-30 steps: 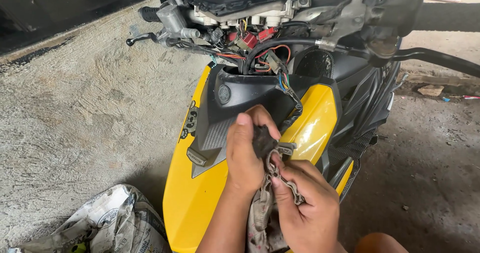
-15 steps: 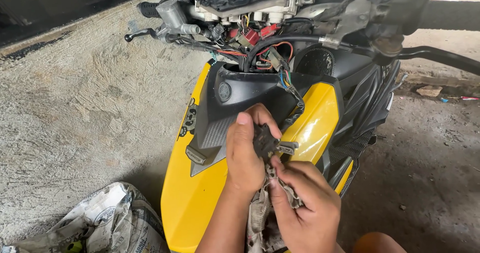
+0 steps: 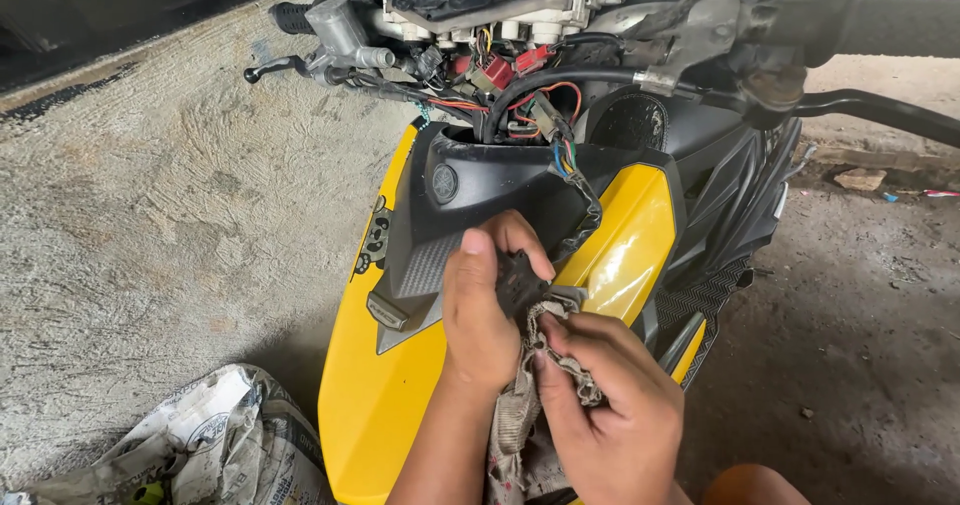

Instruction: Clean and inspect electrical wiring connectors on a motorcycle front panel.

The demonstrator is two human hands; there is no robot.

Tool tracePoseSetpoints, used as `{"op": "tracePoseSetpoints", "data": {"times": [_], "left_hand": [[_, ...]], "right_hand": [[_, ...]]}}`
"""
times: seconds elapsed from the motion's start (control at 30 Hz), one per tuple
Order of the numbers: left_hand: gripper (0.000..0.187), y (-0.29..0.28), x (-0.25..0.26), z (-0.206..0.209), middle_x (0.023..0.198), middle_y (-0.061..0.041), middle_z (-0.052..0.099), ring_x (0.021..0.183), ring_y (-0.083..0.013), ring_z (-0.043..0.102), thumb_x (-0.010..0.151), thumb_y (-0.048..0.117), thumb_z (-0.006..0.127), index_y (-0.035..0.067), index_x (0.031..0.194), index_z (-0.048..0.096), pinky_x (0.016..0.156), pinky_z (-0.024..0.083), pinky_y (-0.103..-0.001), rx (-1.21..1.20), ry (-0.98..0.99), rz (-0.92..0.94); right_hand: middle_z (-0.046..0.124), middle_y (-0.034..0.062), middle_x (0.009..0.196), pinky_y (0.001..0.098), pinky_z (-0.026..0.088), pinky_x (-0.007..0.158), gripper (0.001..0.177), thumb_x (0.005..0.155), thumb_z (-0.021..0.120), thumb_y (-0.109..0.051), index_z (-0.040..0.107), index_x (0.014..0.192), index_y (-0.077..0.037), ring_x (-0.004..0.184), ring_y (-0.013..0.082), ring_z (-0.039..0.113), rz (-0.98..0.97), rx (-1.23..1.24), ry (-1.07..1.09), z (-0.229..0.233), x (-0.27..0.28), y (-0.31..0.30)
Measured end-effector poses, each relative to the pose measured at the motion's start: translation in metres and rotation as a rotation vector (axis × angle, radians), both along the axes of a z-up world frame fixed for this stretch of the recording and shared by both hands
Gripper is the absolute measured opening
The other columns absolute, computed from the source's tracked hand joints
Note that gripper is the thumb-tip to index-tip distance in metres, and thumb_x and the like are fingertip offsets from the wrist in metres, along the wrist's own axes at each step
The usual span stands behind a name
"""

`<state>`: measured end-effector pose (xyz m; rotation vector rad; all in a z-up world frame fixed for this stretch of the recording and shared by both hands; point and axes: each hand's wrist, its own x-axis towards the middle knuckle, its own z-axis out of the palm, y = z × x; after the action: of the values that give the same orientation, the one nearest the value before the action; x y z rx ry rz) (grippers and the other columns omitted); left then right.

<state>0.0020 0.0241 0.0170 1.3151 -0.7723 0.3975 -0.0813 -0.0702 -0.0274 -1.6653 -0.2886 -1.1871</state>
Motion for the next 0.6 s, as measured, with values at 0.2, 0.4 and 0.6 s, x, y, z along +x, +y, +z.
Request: {"op": "tracePoseSetpoints", "data": {"times": [0.2, 0.4, 0.6], "left_hand": [[0.065, 0.001, 0.001, -0.001, 0.080, -0.007, 0.055, 0.076, -0.0176, 0.049, 0.110, 0.048, 0.025, 0.001, 0.080, 0.058, 0.072, 0.039, -0.033, 0.005, 0.001, -0.007], [0.066, 0.000, 0.001, -0.002, 0.080, -0.007, 0.055, 0.076, -0.0174, 0.049, 0.110, 0.048, 0.024, 0.001, 0.080, 0.059, 0.072, 0.039, -0.033, -0.001, 0.001, 0.007], [0.068, 0.003, -0.001, -0.001, 0.079, -0.008, 0.056, 0.075, -0.0181, 0.049, 0.110, 0.050, 0.023, 0.001, 0.080, 0.059, 0.071, 0.040, -0.034, -0.011, 0.027, 0.033]], "right_hand": [[0.073, 0.0112, 0.099, 0.0260, 0.059, 0.078, 0.025, 0.077, 0.076, 0.006, 0.074, 0.101, 0.000, 0.088, 0.0175, 0.077, 0.188, -0.082, 0.004, -0.005, -0.005, -0.015], [0.074, 0.0104, 0.100, 0.0255, 0.058, 0.075, 0.026, 0.080, 0.076, 0.004, 0.075, 0.106, 0.002, 0.086, 0.0163, 0.076, 0.072, -0.085, -0.001, 0.001, -0.002, -0.008], [0.077, 0.0100, 0.097, 0.0253, 0.060, 0.075, 0.020, 0.080, 0.077, 0.002, 0.076, 0.100, 0.001, 0.087, 0.0165, 0.075, 0.184, -0.070, 0.055, -0.018, 0.000, -0.015]]}}
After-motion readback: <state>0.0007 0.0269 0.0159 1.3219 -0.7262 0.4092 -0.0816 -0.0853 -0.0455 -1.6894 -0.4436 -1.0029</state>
